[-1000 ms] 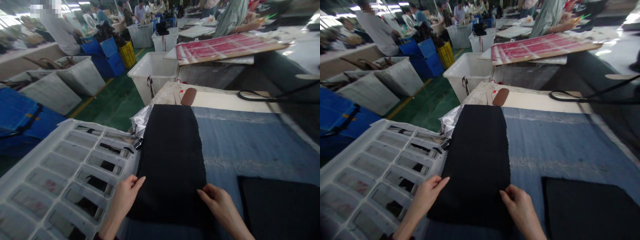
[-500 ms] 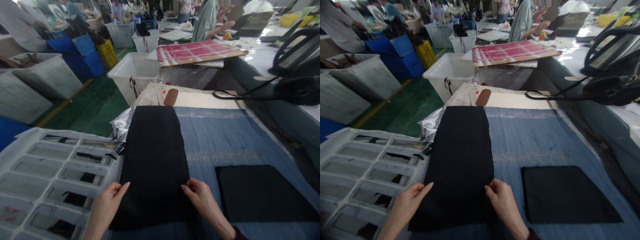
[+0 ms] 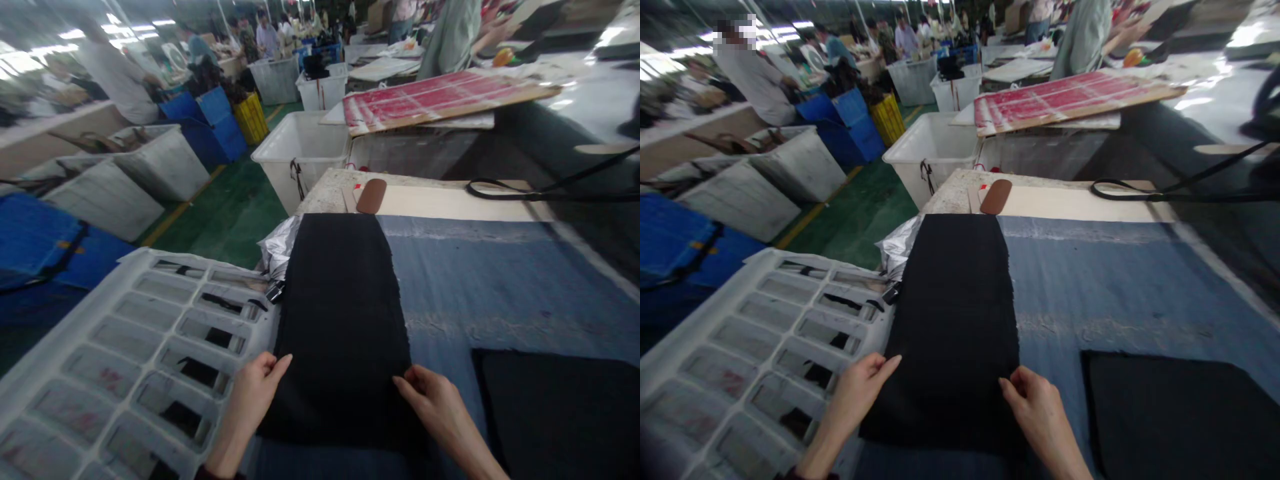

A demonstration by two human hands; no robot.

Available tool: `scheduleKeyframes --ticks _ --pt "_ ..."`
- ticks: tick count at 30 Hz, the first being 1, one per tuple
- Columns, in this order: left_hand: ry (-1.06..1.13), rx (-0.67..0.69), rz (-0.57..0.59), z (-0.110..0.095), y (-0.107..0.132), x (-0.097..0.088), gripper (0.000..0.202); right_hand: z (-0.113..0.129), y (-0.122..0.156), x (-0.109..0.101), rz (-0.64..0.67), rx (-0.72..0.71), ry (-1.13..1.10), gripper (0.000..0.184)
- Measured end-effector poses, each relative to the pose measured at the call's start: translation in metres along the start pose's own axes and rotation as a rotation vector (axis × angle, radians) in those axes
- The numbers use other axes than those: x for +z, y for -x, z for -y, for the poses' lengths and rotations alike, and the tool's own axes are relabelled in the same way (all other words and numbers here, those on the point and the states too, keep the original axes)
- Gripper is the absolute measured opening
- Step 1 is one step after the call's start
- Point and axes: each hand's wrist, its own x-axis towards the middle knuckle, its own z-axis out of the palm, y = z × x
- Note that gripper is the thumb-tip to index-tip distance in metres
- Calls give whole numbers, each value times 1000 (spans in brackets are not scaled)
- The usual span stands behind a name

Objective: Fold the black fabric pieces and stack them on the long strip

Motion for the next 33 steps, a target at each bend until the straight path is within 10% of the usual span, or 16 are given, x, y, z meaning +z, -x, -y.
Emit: scheduleKeyframes --ticks 20,28,33 --pt "53 -32 -23 -8 5 -3 43 -13 -9 5 32 27 9 42" --pt "-291 -10 -88 -14 7 -4 38 -12 -12 7 16 -3 6 38" --pt "-449 408 -362 -20 16 0 27 15 2 -4 -84 -3 -48 23"
